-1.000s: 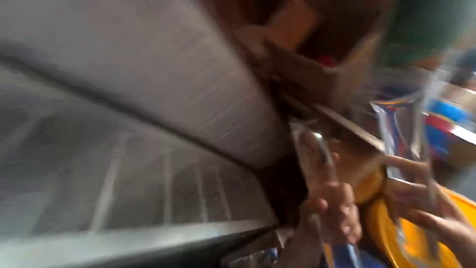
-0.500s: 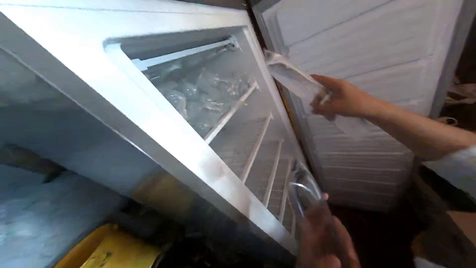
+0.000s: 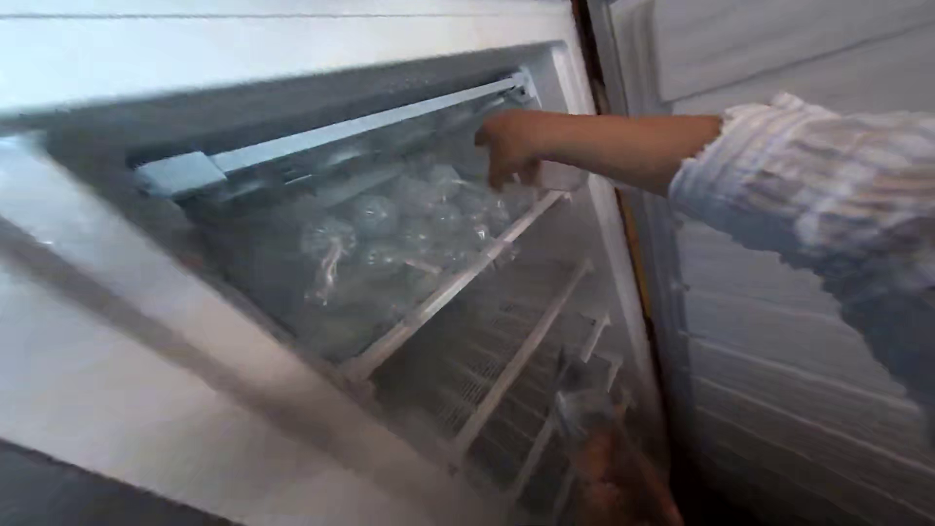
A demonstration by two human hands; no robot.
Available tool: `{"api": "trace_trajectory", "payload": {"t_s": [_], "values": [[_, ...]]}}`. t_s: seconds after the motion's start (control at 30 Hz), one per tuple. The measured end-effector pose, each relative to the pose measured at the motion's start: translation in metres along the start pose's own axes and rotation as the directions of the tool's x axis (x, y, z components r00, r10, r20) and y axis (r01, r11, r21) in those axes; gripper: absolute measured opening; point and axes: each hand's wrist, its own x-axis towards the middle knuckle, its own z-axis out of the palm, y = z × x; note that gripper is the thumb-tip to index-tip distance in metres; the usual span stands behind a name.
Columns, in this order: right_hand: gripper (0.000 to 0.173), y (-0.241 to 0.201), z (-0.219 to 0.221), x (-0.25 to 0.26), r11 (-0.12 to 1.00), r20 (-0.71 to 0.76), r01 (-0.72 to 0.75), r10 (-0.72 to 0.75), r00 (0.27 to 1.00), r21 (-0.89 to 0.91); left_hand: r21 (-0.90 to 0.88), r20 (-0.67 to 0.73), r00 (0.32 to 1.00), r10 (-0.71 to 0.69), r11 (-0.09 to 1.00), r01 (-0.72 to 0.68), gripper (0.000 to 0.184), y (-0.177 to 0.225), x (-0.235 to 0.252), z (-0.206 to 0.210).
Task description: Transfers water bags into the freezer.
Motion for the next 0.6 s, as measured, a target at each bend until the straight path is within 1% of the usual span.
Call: {"api": "trace_trajectory", "payload": {"t_s": [0.07,0.13,0.17,0.23,0.3,0.33,0.4,0.47,0.53,0.57,0.6], "values": [[0.034,-0.014,-0.002,0.023,0.997,0.137,-0.042,0.034,0.990,0.060,-0.006,-0.025,1.000,0.019,1.000,-0.019,0.057,-0.015,0.001,-0.008],[0.018,-0.015,-0.006,0.035,0.975,0.241,-0.067,0.015,0.970,0.210,0.050,-0.064,0.997,0.039,0.998,-0.036,0.055,-0.023,0.002,-0.012],[0.015,-0.011,-0.010,0.036,0.943,0.269,-0.066,-0.026,0.963,0.326,0.064,-0.081,0.996,0.046,0.997,-0.041,0.054,-0.023,0.004,-0.013],[0.008,0.004,-0.013,0.036,0.865,0.243,-0.035,-0.101,0.965,0.500,0.034,-0.091,0.992,0.083,0.996,-0.080,0.055,-0.026,0.011,-0.019],[0.017,0.018,-0.014,0.035,0.811,0.195,-0.024,-0.111,0.974,0.584,0.038,-0.112,0.988,0.110,0.994,-0.107,0.057,-0.031,0.010,-0.026],[0.021,0.020,-0.013,0.033,0.803,0.157,-0.013,-0.101,0.983,0.596,0.034,-0.125,0.986,0.115,0.993,-0.112,0.057,-0.033,0.010,-0.028],[0.025,0.022,-0.008,0.036,0.815,0.104,0.019,-0.097,0.990,0.579,0.004,-0.133,0.985,0.108,0.994,-0.109,0.058,-0.036,0.012,-0.032],[0.030,0.018,-0.004,0.044,0.847,0.051,0.038,-0.077,0.996,0.529,-0.048,-0.110,0.986,0.122,0.991,-0.128,0.059,-0.039,0.022,-0.033],[0.040,0.011,-0.001,0.057,0.880,-0.006,0.039,-0.041,0.999,0.473,-0.101,-0.069,0.990,0.123,0.986,-0.129,0.058,-0.043,0.029,-0.034],[0.043,0.010,-0.001,0.062,0.878,-0.013,0.041,-0.039,0.999,0.477,-0.096,-0.059,0.992,0.109,0.989,-0.114,0.058,-0.045,0.030,-0.035],[0.044,0.012,-0.004,0.064,0.868,-0.002,0.050,-0.056,0.998,0.494,-0.073,-0.087,0.993,0.079,0.994,-0.086,0.059,-0.044,0.029,-0.033]]}}
